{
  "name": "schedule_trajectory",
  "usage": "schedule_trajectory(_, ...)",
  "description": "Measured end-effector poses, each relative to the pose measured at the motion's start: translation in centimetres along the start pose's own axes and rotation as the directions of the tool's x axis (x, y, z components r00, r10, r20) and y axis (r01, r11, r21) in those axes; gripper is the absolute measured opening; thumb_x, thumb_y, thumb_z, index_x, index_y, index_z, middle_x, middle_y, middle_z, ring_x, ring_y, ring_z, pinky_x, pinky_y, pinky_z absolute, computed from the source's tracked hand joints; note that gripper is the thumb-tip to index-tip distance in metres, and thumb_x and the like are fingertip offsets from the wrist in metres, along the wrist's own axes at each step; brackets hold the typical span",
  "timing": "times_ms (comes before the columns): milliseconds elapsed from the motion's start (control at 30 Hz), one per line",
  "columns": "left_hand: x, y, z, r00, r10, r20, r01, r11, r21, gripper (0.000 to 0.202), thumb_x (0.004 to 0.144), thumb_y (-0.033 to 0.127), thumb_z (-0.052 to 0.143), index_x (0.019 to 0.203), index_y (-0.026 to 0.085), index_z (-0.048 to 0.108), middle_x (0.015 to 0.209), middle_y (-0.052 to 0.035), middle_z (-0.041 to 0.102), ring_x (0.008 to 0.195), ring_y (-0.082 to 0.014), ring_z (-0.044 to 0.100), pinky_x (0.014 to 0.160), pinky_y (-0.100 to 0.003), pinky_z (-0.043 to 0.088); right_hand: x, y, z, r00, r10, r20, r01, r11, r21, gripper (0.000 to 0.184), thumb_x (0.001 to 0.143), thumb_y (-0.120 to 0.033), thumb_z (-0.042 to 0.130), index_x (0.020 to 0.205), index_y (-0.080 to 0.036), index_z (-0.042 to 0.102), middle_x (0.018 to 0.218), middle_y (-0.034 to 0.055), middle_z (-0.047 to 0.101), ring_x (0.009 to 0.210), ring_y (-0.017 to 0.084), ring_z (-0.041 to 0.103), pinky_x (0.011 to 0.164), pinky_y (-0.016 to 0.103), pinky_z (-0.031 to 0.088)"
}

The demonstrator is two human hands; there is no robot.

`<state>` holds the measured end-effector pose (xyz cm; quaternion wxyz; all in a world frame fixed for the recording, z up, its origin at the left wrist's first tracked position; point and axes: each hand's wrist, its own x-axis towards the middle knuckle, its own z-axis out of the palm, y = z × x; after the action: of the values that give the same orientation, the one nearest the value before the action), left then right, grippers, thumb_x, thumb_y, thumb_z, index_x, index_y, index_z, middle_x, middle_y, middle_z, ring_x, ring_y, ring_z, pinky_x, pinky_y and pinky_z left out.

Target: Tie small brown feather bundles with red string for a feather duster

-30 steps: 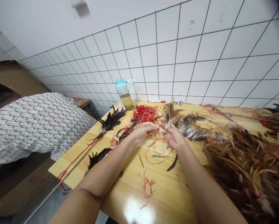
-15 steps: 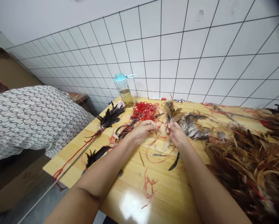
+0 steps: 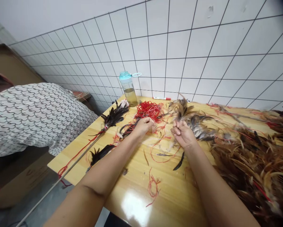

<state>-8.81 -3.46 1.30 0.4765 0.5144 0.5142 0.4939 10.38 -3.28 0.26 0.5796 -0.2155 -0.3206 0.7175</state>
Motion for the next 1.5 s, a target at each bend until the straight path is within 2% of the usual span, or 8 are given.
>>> schedule_trajectory(333,0.5,-0.2,-1.6,0.996,0.017,0.085,-0.011,0.997,-0.073,0.013,0.067,0.025,0.062,0.063,0.015,0.055,0.061,0.0001,0.057,0.055,-0.0082,0.049,0.058,-0.022,0.038,0.6,0.1,-1.6,0.995,0.078,-0.058,-0.086,0.983,-0.161,0.033,0.063,-0.028,0.078,0.063,-0.019,0.047,0.070,-0.0026,0.054,0.054,0.006,0.042,0.047,0.021,0.032)
schedule_trajectory(500,0.4,0.6,-3.2,0.948,0.062,0.313,-0.173,0.924,0.341,0.020,0.074,0.034,0.059,0.066,0.016,0.062,0.067,-0.0024,0.063,0.063,-0.0128,0.053,0.063,-0.024,0.039,0.8,0.6,-1.5,0.992,0.072,-0.108,-0.094,0.973,-0.211,0.040,0.053,-0.031,0.085,0.061,-0.020,0.048,0.062,-0.0039,0.047,0.059,0.008,0.043,0.048,0.021,0.033)
schedule_trajectory(567,1.2,1.0,-4.6,0.960,0.187,0.208,-0.273,0.792,0.547,0.019,0.076,0.032,0.058,0.067,0.017,0.064,0.070,-0.0030,0.064,0.068,-0.0146,0.053,0.067,-0.026,0.038,0.8,0.7,-1.6,0.994,0.057,-0.091,-0.079,0.964,-0.254,0.040,0.054,-0.038,0.085,0.060,-0.021,0.050,0.061,-0.0033,0.046,0.060,0.009,0.042,0.049,0.022,0.034)
schedule_trajectory(633,2.5,1.3,-6.6,0.939,0.343,-0.003,-0.245,0.676,0.695,0.017,0.079,0.028,0.054,0.070,0.018,0.065,0.075,-0.0043,0.065,0.073,-0.0163,0.054,0.071,-0.028,0.037,0.9,0.8,-1.7,0.996,0.050,-0.074,-0.069,0.956,-0.284,0.040,0.054,-0.043,0.084,0.059,-0.021,0.051,0.061,-0.0028,0.045,0.060,0.010,0.042,0.050,0.023,0.035)
schedule_trajectory(767,5.7,1.1,-10.9,0.888,0.337,-0.314,-0.006,0.690,0.723,0.013,0.079,0.025,0.054,0.076,0.018,0.065,0.074,-0.0040,0.064,0.070,-0.0168,0.054,0.070,-0.028,0.037,1.1,1.0,-2.2,0.994,0.090,-0.067,-0.106,0.946,-0.305,0.039,0.052,-0.041,0.086,0.059,-0.021,0.053,0.063,-0.0015,0.049,0.062,0.011,0.044,0.053,0.025,0.038)
schedule_trajectory(900,7.9,-0.3,-12.7,0.908,0.277,-0.313,0.028,0.706,0.708,0.008,0.075,0.022,0.058,0.073,0.018,0.065,0.077,-0.0038,0.067,0.070,-0.0163,0.055,0.070,-0.028,0.038,1.2,1.0,-2.6,0.986,0.130,-0.102,-0.155,0.941,-0.301,0.038,0.049,-0.042,0.087,0.061,-0.020,0.058,0.069,0.0009,0.055,0.065,0.011,0.046,0.058,0.026,0.040)
schedule_trajectory(1300,10.7,-3.3,-11.2,0.924,0.378,-0.064,-0.191,0.598,0.778,0.013,0.071,0.013,0.060,0.079,0.019,0.068,0.082,-0.0060,0.058,0.081,-0.0186,0.053,0.081,-0.031,0.041,1.2,0.9,-2.8,0.985,0.109,-0.133,-0.150,0.927,-0.345,0.037,0.054,-0.045,0.084,0.055,-0.022,0.055,0.063,-0.0002,0.045,0.065,0.014,0.045,0.065,0.029,0.046)
schedule_trajectory(1500,10.3,-2.9,-12.1,0.931,0.325,-0.168,-0.175,0.800,0.574,0.004,0.070,0.014,0.061,0.068,0.018,0.062,0.074,-0.0031,0.059,0.079,-0.0166,0.052,0.080,-0.030,0.041,1.2,0.9,-3.1,0.982,0.097,-0.164,-0.153,0.915,-0.373,0.038,0.053,-0.048,0.084,0.054,-0.022,0.056,0.063,0.0005,0.046,0.067,0.015,0.047,0.068,0.030,0.045)
